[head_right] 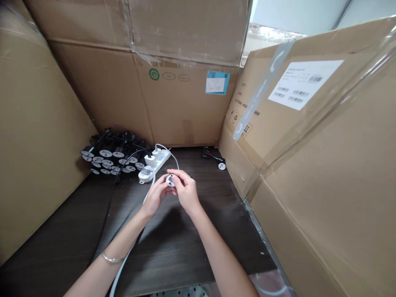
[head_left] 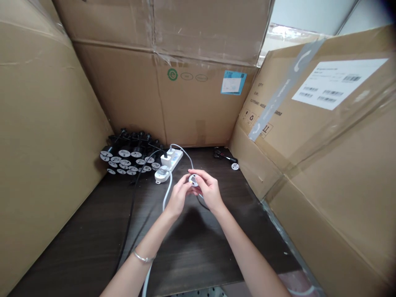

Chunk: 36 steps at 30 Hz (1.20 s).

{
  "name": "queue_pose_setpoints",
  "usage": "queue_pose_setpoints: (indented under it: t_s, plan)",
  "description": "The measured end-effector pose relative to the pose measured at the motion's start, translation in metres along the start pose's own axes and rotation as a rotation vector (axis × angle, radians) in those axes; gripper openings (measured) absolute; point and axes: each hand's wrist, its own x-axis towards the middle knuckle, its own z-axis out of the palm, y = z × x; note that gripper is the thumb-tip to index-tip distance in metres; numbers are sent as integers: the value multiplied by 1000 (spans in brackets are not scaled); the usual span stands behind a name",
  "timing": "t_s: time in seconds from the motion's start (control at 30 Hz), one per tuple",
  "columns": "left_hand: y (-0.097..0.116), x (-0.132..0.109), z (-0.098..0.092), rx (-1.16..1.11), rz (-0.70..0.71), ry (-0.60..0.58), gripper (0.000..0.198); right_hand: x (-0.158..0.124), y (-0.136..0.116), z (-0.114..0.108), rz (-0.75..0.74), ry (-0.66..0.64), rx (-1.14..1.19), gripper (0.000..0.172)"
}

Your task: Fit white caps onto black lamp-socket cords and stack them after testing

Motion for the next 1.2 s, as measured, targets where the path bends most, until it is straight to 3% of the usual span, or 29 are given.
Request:
queue_pose_setpoints:
  t_s: [0.1, 0.33, 0.47, 0.6, 0.83, 1.2]
  plan:
    - [-2, 0, -1, 53, 13, 37, 40, -1, 2, 0, -45, -3, -59, 26]
    - [-1, -5, 2, 378, 153, 102, 38, -4, 5, 2, -22, 126, -362, 32]
    - [-2, -8, 2, 388, 112, 104, 31, -6, 4, 4, -63, 78, -464, 33]
    - [-3, -9, 1, 357, 19, 55, 27, -9, 1, 5, -33, 120, -477, 26]
    - [0, -12, 5, 404, 66, 202, 30, -14, 0, 9, -18, 76, -594, 25]
    - [1, -15, 7, 463, 81, 260, 30, -20, 1, 15, -111, 110, -632, 28]
